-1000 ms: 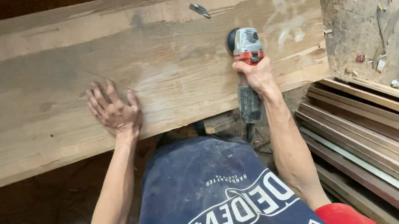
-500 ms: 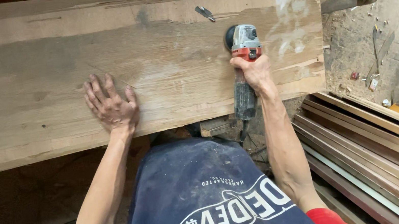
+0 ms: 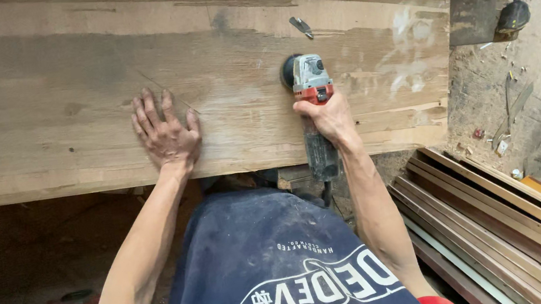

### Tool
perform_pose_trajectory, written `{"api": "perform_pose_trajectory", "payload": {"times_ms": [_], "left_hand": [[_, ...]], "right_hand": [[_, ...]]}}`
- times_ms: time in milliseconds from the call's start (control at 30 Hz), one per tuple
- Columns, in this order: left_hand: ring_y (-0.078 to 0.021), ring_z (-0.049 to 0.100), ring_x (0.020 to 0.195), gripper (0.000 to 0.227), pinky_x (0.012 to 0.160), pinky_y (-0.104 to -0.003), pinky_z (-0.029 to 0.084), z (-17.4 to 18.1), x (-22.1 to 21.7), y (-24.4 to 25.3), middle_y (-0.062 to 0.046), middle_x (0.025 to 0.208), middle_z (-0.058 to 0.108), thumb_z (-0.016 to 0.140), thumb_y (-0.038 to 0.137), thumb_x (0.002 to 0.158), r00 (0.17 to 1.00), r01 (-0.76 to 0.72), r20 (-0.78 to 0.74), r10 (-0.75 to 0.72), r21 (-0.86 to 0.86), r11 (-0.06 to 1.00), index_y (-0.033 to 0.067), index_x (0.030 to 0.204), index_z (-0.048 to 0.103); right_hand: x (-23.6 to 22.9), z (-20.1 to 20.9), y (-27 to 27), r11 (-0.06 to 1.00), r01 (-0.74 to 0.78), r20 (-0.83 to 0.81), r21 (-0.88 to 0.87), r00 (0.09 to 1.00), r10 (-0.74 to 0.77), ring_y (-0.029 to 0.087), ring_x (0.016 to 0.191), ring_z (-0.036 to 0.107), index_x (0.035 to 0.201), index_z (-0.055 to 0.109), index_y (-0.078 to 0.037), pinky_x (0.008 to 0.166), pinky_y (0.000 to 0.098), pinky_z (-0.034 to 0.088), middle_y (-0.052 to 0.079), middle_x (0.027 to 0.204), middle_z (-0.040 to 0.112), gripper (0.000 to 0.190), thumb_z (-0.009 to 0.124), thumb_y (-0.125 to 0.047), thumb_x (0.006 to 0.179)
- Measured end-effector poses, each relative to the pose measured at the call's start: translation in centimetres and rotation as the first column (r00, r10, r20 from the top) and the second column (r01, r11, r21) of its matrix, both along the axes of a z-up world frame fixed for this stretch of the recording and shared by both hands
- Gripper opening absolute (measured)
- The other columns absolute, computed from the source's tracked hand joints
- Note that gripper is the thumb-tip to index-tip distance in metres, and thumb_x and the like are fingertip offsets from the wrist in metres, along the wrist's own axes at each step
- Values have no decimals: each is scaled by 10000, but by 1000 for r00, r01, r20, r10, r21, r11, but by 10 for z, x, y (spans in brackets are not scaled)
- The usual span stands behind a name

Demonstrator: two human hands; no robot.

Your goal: The person uses a handheld electric sander to smooth the surface of a large wooden plank. They move the sander back and forth across the plank while holding it steady with the other hand, working along the length of the board.

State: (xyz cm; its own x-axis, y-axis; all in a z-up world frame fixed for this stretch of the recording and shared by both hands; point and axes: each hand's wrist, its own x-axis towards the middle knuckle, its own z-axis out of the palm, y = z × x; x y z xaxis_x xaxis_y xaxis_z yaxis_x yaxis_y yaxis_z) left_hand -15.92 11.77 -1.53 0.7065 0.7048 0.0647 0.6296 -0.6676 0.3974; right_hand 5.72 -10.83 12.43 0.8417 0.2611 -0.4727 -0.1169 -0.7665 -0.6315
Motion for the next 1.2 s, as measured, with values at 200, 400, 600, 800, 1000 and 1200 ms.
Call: {"api": "perform_pose_trajectory", "payload": {"times_ms": [200,400,600,800,1000,1200], "left_hand": [[-422,276,1530,646,1247,-573,201,-1,-1,-1,-215,1640,360,669,416,963,1000,-14,29,13,25,1000,101,1511,531],[-389,317,1522,600,1243,-555,229,-3,-4,2,-182,1628,399,673,403,958,998,-34,52,32,26,999,137,1483,557],[-398,317,1520,588,1241,-551,228,-7,-1,2,-189,1618,407,669,394,964,998,-40,48,38,37,999,129,1479,566],[-405,301,1523,607,1249,-557,204,-6,-1,-1,-204,1634,389,643,392,979,999,-17,32,16,46,999,109,1509,551],[-411,306,1516,608,1244,-560,218,-3,-2,0,-212,1623,394,664,379,957,998,-33,50,31,29,999,109,1491,556],[-409,314,1520,610,1245,-569,222,-4,0,0,-203,1621,403,685,369,947,997,-39,60,38,21,999,103,1483,567]], "right_hand": [[-15,-1,23,994,-107,14,-12,994,108,168,782,693,1014,674,-23,732,317,557,73,885,741,502,879,-310,657],[-37,-5,50,985,-161,-40,-58,987,159,197,804,697,1015,693,-10,770,341,560,110,912,745,499,851,-339,675],[-3,8,11,1000,10,-9,27,1000,-10,131,691,660,969,709,-55,652,308,549,39,836,719,349,833,-256,712],[11,2,6,992,71,-77,102,995,-64,132,625,638,988,663,-54,593,310,556,34,800,687,330,827,-217,752],[4,-7,27,996,29,-28,82,999,-27,117,631,639,944,687,-37,586,303,537,24,779,697,320,837,-230,737],[7,-5,20,996,-13,-11,87,1000,14,141,682,629,957,696,-36,640,310,530,41,825,696,334,847,-243,742]]}}
